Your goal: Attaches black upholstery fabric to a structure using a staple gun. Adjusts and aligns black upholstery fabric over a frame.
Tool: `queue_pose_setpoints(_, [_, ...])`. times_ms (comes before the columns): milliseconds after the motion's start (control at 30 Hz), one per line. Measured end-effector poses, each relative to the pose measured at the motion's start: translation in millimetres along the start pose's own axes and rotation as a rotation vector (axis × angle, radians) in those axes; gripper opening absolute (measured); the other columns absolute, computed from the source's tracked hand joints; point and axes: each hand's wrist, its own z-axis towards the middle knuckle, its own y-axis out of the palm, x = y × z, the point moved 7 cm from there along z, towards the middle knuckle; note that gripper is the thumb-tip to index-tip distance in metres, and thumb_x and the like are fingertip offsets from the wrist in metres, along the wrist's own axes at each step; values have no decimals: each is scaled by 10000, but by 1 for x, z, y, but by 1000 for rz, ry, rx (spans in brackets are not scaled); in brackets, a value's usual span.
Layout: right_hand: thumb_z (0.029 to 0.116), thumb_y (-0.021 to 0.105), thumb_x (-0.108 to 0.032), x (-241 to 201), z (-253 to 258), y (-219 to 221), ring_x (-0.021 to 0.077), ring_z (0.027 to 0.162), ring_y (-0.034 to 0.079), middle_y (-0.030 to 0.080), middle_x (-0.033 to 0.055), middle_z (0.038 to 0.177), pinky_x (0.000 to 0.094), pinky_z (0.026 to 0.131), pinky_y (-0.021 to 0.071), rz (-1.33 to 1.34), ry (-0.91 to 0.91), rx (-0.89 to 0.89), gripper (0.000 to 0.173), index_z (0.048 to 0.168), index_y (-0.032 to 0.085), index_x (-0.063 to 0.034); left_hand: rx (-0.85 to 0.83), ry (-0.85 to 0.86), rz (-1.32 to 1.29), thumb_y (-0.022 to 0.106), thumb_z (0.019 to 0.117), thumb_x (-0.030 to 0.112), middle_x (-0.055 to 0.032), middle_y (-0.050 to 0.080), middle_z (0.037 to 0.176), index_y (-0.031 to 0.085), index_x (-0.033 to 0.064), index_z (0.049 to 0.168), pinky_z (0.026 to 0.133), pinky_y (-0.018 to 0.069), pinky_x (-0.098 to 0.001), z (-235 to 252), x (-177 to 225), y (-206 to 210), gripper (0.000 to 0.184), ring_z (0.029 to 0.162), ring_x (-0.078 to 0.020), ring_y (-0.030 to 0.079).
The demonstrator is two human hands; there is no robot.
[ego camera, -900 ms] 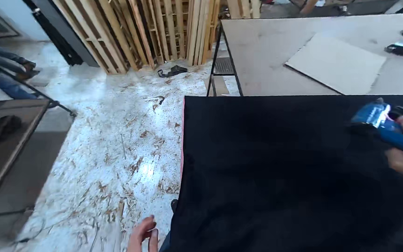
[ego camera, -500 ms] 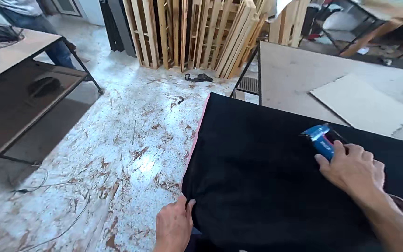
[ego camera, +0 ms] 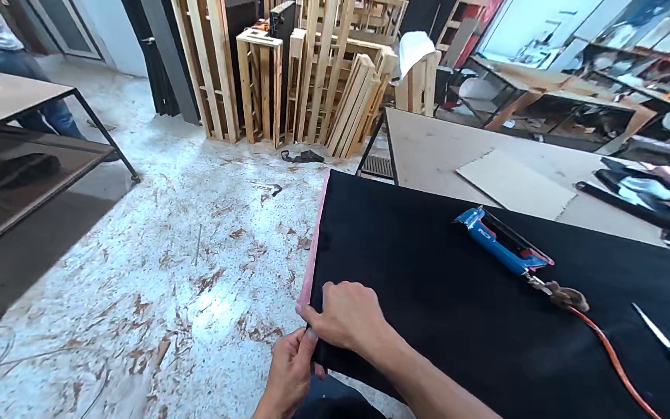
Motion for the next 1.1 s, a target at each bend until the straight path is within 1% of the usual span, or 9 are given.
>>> queue_pose_setpoints(200, [944,513,-428,-15,28,25,384,911,702,699,188,893,610,689,522,-109,-78,-80,436,857,666,-29,-41,-96,140,479,1064,349,-76,665,647,675,38,873,512,565,-329,-28,-11,-7,414,522,-168,646])
queue_pose_setpoints(367, [982,504,-362,-16,25,34,350,777,716,683,149,768,551,601,532,-87,-238,52,383,845,673,-46,135,-184,435,554,1032,275,-78,712,955,667,19,1153,809,609,-396,30,20,-77,305,855,-179,708])
queue_pose_setpoints(533, [864,628,-273,-15,0,31,220,517,630,572,47,582,403,408,459,-64,-352,367,240,711,633,-89,137,-508,743,644,901,604,-11,685,768,746,142,881,693,546,-469,92,27,-47,474,708,-167,655])
queue_pose_setpoints(700, [805,688,-252,-15,-15,36,181,470,595,561,34,578,344,372,424,-106,-392,435,210,706,656,-70,116,-644,826,748,843,539,-3,674,713,751,153,768,664,507,-487,98,32,-33,394,687,-171,633])
queue_pose_setpoints(767, [890,656,-257,-3,-25,31,168,495,626,599,24,594,353,381,456,17,-461,332,230,731,676,-92,117,-673,785,731,884,478,-14,657,695,733,132,754,643,495,-481,89,21,-32,370,664,-176,615])
queue_pose_setpoints(833, [964,644,-306,38,-40,2,127,602,686,691,7,684,349,487,549,207,-436,220,275,796,740,-111,162,-623,799,695,920,428,-43,683,752,736,107,813,678,520,-503,78,24,-25,341,722,-204,651])
queue_pose_setpoints(900, [894,682,-211,115,-48,-40,97,617,670,696,12,701,304,542,575,285,-260,385,182,823,751,-58,260,-513,821,676,935,385,-68,676,860,729,91,916,735,542,-498,59,31,-13,300,809,-228,660])
queue_pose_setpoints(1000, [909,629,-26,261,-48,-85,321,686,665,670,248,791,457,661,579,150,13,672,193,972,671,151,438,-392,797,756,884,381,-68,659,878,718,83,951,703,543,-452,28,35,-1,308,790,-219,643])
queue_pose_setpoints(1100, [944,624,-163,370,-30,-97,392,941,676,663,328,1069,470,863,570,-17,284,736,412,1207,611,154,510,-311,828,735,912,384,-26,687,827,734,114,864,647,543,-405,19,33,-3,274,727,-157,659])
